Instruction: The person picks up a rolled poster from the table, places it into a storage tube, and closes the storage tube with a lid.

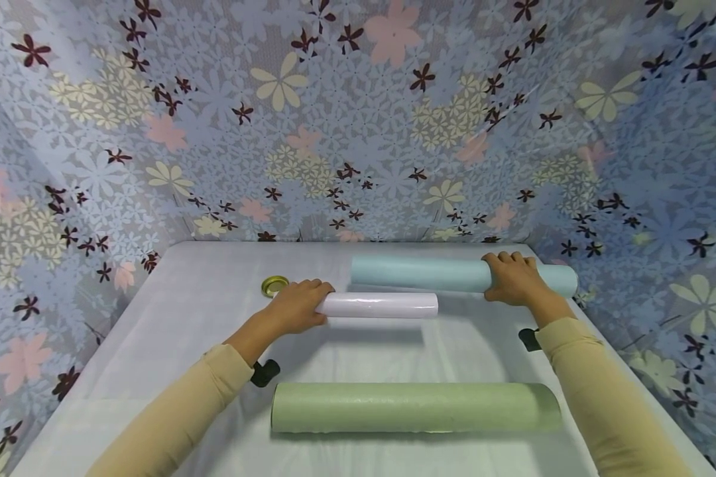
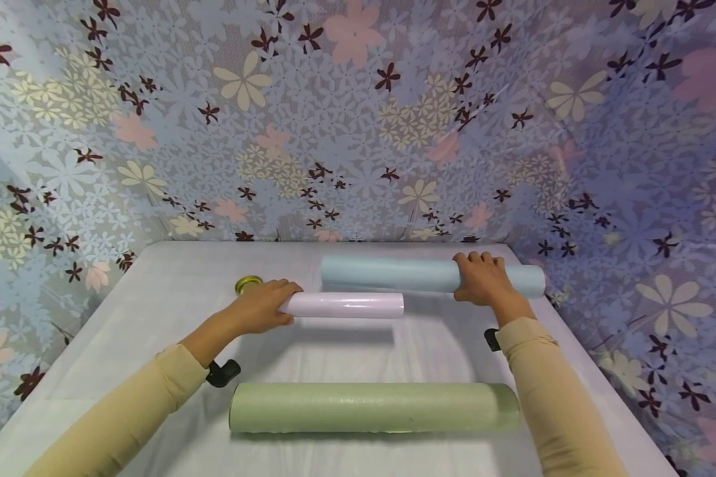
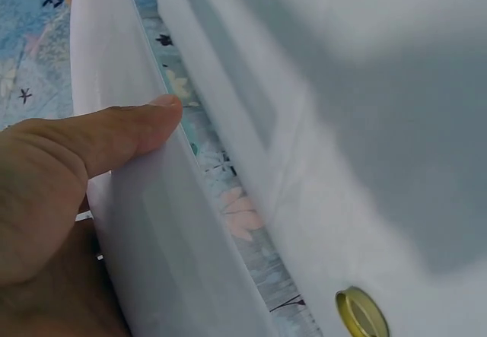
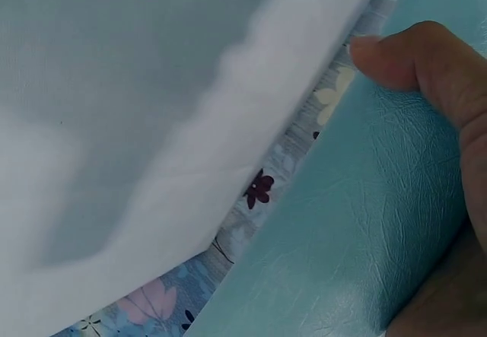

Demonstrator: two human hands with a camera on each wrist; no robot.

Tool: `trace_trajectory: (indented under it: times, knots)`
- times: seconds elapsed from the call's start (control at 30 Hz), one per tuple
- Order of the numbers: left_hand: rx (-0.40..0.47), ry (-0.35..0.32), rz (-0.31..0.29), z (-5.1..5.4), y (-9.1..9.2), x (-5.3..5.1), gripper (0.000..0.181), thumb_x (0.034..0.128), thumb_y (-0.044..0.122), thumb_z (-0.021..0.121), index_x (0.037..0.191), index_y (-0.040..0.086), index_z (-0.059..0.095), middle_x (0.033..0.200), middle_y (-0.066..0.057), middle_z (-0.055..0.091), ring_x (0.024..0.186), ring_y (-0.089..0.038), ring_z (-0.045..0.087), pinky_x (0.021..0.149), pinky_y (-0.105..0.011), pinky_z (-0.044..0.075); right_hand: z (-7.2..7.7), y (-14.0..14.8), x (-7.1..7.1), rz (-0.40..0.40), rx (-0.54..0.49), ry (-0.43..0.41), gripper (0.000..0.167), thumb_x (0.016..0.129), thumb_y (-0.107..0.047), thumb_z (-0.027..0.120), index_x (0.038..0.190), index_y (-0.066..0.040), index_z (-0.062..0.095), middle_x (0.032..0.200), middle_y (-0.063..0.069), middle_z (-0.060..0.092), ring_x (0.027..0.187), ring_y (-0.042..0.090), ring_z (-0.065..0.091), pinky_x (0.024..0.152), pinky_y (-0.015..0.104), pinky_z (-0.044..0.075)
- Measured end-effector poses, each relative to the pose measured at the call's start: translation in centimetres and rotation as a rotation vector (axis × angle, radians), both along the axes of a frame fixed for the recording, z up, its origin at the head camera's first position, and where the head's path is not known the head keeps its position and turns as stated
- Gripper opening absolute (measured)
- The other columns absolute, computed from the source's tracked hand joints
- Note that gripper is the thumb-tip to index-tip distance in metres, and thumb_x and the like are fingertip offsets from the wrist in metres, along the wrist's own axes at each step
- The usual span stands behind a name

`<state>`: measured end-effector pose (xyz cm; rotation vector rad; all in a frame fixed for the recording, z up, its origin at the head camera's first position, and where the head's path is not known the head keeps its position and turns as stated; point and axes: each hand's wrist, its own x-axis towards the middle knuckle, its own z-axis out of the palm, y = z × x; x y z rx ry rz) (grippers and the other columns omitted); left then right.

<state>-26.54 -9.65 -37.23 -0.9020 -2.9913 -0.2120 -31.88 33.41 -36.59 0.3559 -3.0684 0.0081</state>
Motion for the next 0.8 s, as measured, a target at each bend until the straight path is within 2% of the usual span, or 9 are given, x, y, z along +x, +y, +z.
trace_trajectory:
  times: [0.3, 0.8]
  knots:
    - [0.020, 0.033, 0.009, 1.2, -0.8, 1.5, 0.052, 0.0819, 0.029, 0.073, 0.127, 0.012, 0.054, 0.116, -0.007, 0.062, 0.102, -0.024, 0.060, 0.085, -0.041, 0.049, 1.1, 0.4, 1.2, 0.007, 0.018, 0.034, 0.073, 0.072, -0.027, 0.073, 0.134, -0.005, 0.042, 0.129, 0.027, 0.048, 0.115, 0.049, 0.040, 0.090, 0.064, 0.030]
    - [0.048, 0.111, 0.023, 2.1, -3.3, 2.8, 0.052, 0.0800, 0.029, 0.075, 0.125, 0.012, 0.056, 0.112, -0.006, 0.064, 0.104, -0.026, 0.060, 0.095, -0.045, 0.046, 2.7, 1.2, 3.1, -0.017, -0.008, 0.071, 0.077, 0.071, -0.028, 0.076, 0.135, -0.006, 0.041, 0.128, 0.027, 0.047, 0.113, 0.049, 0.039, 0.089, 0.064, 0.028]
